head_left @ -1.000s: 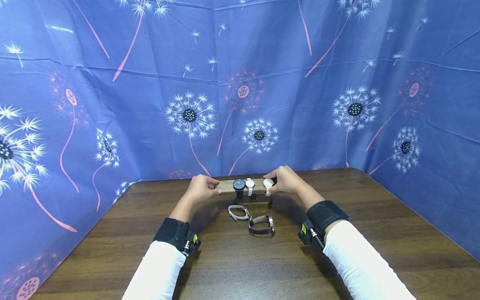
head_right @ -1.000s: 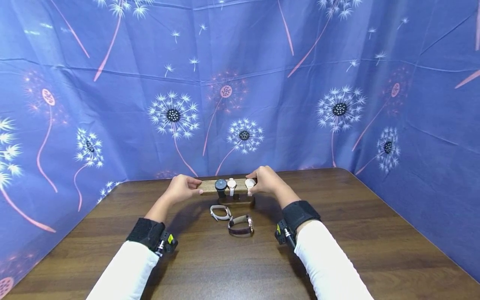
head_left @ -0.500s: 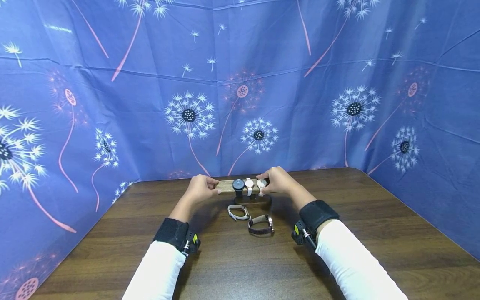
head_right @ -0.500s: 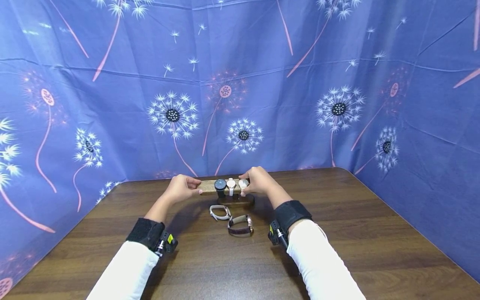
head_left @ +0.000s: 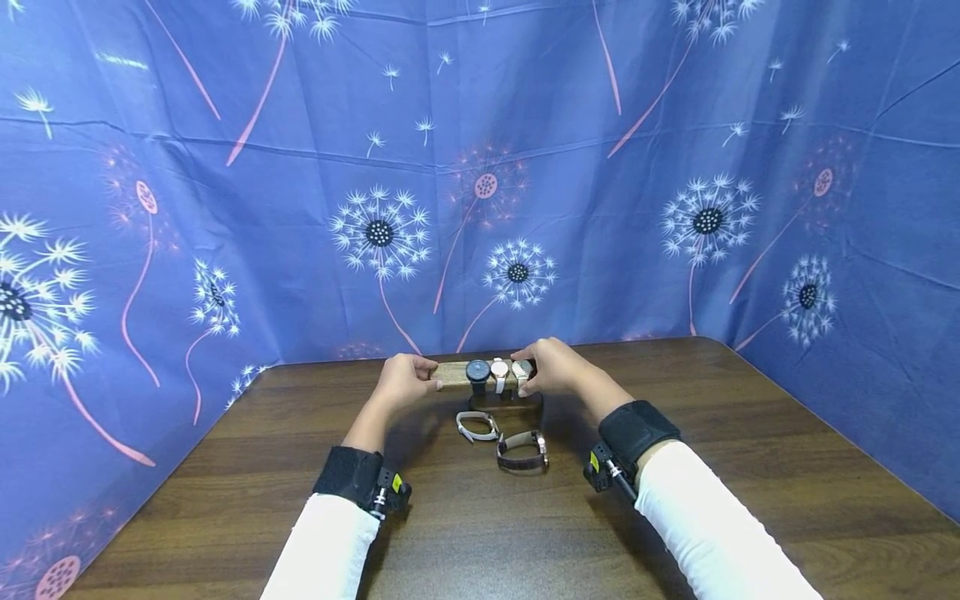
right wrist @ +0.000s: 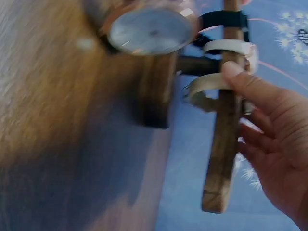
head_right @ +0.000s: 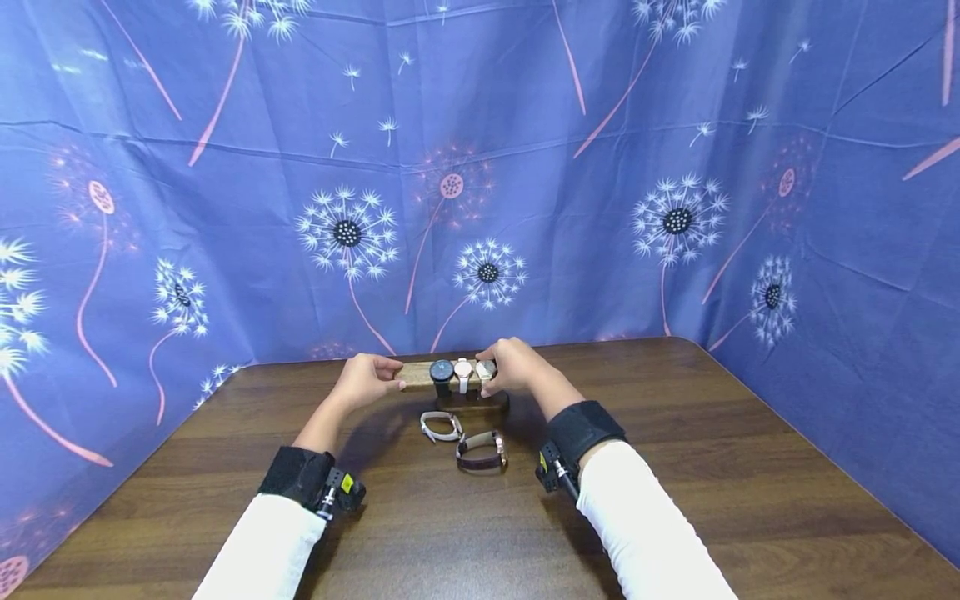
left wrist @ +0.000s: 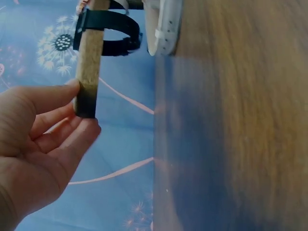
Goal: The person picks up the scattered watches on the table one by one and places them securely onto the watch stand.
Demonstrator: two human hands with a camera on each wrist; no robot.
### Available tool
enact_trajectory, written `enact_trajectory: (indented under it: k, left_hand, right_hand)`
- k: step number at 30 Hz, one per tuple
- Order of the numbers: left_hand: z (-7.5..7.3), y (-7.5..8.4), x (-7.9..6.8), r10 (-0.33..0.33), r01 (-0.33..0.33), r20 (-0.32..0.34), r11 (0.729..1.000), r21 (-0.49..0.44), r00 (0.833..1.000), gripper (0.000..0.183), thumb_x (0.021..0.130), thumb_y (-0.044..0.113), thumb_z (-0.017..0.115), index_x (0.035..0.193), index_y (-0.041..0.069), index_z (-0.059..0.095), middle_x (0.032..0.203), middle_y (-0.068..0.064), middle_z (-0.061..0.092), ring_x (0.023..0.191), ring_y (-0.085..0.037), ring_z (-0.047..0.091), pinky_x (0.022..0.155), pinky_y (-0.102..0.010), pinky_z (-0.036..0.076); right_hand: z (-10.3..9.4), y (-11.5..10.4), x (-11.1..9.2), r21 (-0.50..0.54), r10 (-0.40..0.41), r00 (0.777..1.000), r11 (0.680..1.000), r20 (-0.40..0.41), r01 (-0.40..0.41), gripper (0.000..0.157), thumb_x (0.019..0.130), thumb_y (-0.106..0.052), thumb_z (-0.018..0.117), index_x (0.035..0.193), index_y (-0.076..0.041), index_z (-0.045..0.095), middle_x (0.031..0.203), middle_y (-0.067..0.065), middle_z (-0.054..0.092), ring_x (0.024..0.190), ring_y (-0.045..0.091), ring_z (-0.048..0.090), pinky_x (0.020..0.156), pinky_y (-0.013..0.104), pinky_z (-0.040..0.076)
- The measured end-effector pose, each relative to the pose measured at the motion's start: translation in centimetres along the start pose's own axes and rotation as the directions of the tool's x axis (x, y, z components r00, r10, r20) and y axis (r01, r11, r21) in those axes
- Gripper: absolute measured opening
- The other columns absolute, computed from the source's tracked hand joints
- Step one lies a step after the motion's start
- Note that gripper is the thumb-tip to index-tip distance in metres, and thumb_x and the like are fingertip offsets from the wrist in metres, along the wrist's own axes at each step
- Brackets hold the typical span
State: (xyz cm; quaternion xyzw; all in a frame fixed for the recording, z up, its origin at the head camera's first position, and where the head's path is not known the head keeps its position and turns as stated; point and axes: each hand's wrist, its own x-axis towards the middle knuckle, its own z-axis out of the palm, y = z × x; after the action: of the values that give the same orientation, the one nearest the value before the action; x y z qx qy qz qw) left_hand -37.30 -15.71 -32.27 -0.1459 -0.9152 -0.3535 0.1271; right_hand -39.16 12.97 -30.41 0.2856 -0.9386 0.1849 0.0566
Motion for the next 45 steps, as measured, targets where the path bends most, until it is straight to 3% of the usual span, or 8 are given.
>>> enact_trajectory:
  k: [3, 5, 7, 10, 17, 23, 35, 45]
  left_hand:
    - [0.2, 0.3, -0.3, -0.007, 0.008, -0.018, 0.999, 0.033, 1.0, 0.027, 0.08, 0.01, 0.08, 0.105, 0.001, 0.074, 0.09, -0.009, 0.074, 0.084, -0.021, 0.07, 0.076, -0.036, 0.057]
    - [0.2, 0.6, -0.7, 0.008, -0.006, -0.043, 0.998, 0.061, 0.999, 0.024, 0.079, 0.011, 0.081, 0.101, 0.002, 0.075, 0.088, -0.009, 0.074, 0.082, -0.021, 0.07, 0.075, -0.036, 0.056]
    - [0.2, 1.1, -1.1, 0.016, -0.011, -0.064, 0.998, 0.069, 0.998, 0.022, 0.078, 0.011, 0.082, 0.097, 0.003, 0.076, 0.086, -0.008, 0.074, 0.082, -0.021, 0.069, 0.074, -0.037, 0.056]
    - [0.1, 1.8, -1.7, 0.041, -0.037, -0.069, 0.998, 0.058, 0.997, 0.02, 0.077, 0.011, 0.082, 0.095, 0.004, 0.077, 0.084, -0.007, 0.073, 0.08, -0.02, 0.07, 0.073, -0.036, 0.057]
    - [0.0, 3.7, -2.9, 0.114, -0.116, 0.047, 0.992, 0.041, 0.992, 0.019, 0.078, 0.012, 0.082, 0.095, 0.007, 0.077, 0.086, -0.004, 0.072, 0.082, -0.017, 0.067, 0.074, -0.035, 0.056]
    - [0.5, 4.5, -3.1, 0.202, -0.209, 0.088, 0.975, 0.077, 0.975, 0.015, 0.078, 0.01, 0.082, 0.091, 0.006, 0.076, 0.087, -0.003, 0.072, 0.081, -0.017, 0.068, 0.072, -0.032, 0.056]
    - [1.5, 4.5, -3.2, 0.239, -0.253, 0.144, 0.963, 0.087, 0.96, 0.016, 0.077, 0.011, 0.082, 0.09, 0.004, 0.076, 0.083, -0.002, 0.071, 0.081, -0.018, 0.068, 0.075, -0.029, 0.055]
    - [1.1, 4.4, -3.1, 0.247, -0.261, 0.177, 0.964, 0.055, 0.953, 0.015, 0.078, 0.012, 0.081, 0.09, 0.004, 0.076, 0.083, -0.002, 0.072, 0.08, -0.015, 0.068, 0.073, -0.029, 0.055]
  right_hand:
    - [-0.4, -0.3, -0.5, -0.032, -0.036, 0.999, 0.999, -0.004, 0.036, 0.072, 0.07, -0.023, 0.089, 0.132, -0.002, 0.06, 0.095, 0.01, 0.072, 0.084, 0.023, 0.065, 0.082, 0.037, 0.053]
    - [-0.8, -0.5, -1.1, -0.044, -0.065, 0.998, 0.997, -0.02, 0.064, 0.075, 0.069, -0.025, 0.089, 0.133, 0.001, 0.058, 0.12, 0.015, 0.066, 0.109, 0.03, 0.063, 0.096, 0.042, 0.048]
    - [-1.2, -0.8, -1.8, -0.032, -0.09, 0.995, 0.996, -0.035, 0.089, 0.074, 0.071, -0.025, 0.088, 0.132, 0.003, 0.057, 0.128, 0.018, 0.061, 0.116, 0.033, 0.059, 0.1, 0.044, 0.046]
    - [-1.8, -1.3, -3.1, 0.015, -0.102, 0.994, 0.995, -0.049, 0.103, 0.066, 0.076, -0.024, 0.084, 0.13, 0.005, 0.058, 0.125, 0.018, 0.064, 0.112, 0.033, 0.062, 0.097, 0.043, 0.048]
    - [-2.2, -2.7, -6.3, 0.104, -0.147, 0.987, 0.983, -0.063, 0.153, 0.044, 0.083, -0.018, 0.078, 0.118, 0.006, 0.065, 0.107, 0.017, 0.07, 0.096, 0.032, 0.067, 0.085, 0.043, 0.054]
    - [-1.7, -3.2, -7.8, 0.077, -0.18, 0.983, 0.98, -0.037, 0.182, 0.036, 0.081, -0.016, 0.079, 0.111, 0.001, 0.069, 0.104, 0.011, 0.07, 0.092, 0.027, 0.066, 0.083, 0.039, 0.054]
    - [0.7, -3.0, -7.7, 0.102, -0.095, 0.961, 0.992, 0.261, 0.071, 0.06, 0.072, -0.017, 0.087, 0.123, 0.003, 0.062, 0.111, 0.009, 0.067, 0.096, 0.022, 0.063, 0.083, 0.038, 0.052]
    - [1.8, -2.9, -7.5, 0.084, -0.102, 0.965, 0.993, 0.241, 0.084, 0.05, 0.067, -0.012, 0.087, 0.11, 0.003, 0.066, 0.088, 0.0, 0.066, 0.079, 0.01, 0.059, 0.073, 0.03, 0.052]
